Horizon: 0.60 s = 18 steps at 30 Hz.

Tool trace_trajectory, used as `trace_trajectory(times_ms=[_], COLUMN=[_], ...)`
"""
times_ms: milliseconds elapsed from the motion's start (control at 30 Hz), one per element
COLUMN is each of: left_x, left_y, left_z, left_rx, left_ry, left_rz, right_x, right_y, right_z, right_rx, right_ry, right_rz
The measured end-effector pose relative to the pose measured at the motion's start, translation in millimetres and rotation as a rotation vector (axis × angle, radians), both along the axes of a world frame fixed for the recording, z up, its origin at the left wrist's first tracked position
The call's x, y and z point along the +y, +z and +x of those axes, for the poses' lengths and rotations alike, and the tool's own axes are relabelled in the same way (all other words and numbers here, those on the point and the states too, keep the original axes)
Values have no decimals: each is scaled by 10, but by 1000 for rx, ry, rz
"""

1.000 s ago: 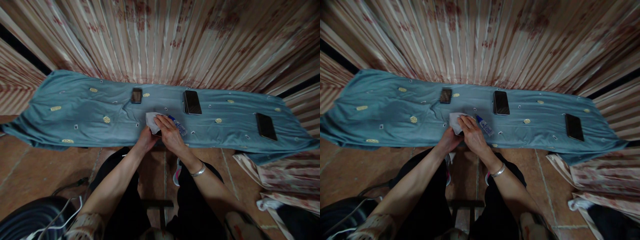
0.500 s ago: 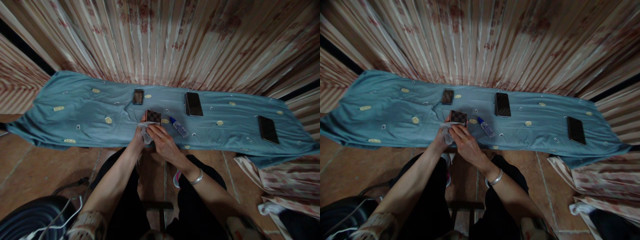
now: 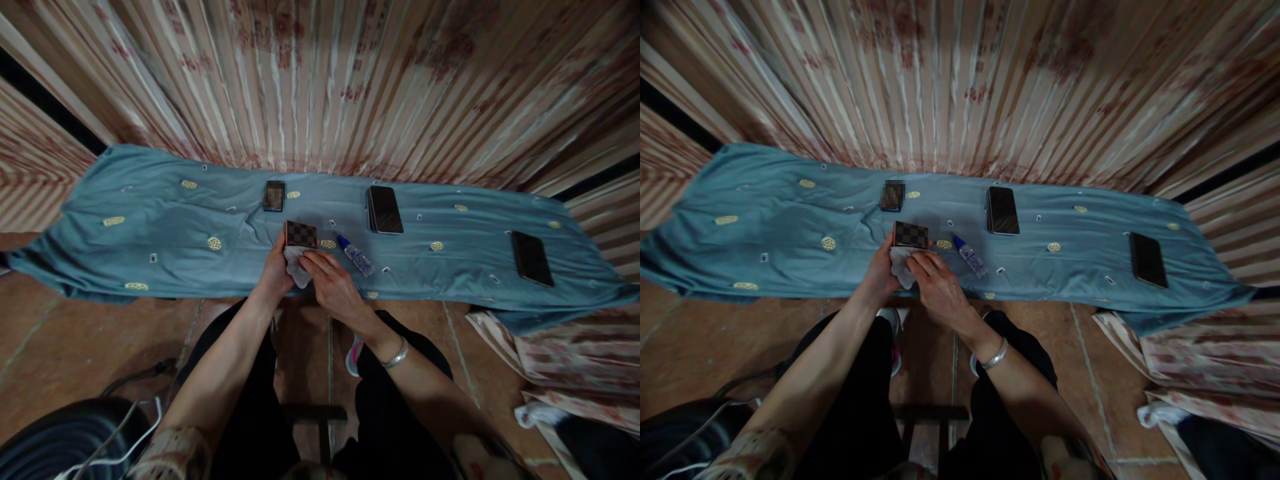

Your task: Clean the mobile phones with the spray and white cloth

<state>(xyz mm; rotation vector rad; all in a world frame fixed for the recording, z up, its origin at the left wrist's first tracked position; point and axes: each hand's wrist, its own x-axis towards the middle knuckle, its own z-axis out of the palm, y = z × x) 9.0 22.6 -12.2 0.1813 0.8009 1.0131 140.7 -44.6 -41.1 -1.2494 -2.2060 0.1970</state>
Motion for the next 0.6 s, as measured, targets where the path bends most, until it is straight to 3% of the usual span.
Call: trace_trajectory(times_ms=[133,233,600], left_x=[-50,-63,-71], left_y=[150,169,-84], left_z=[30,33,49], left_rx=[6,2,-30], left_ry=[44,59,105], left_rz=[-46,-57,-67], right_x=[-5,-7,-4], right_y=[-17,-31,-65], right_z=[12,9,1], right_rx=[-20,-31,-63], right_ry=[-32,-48,-91], right_rz=[22,46,131])
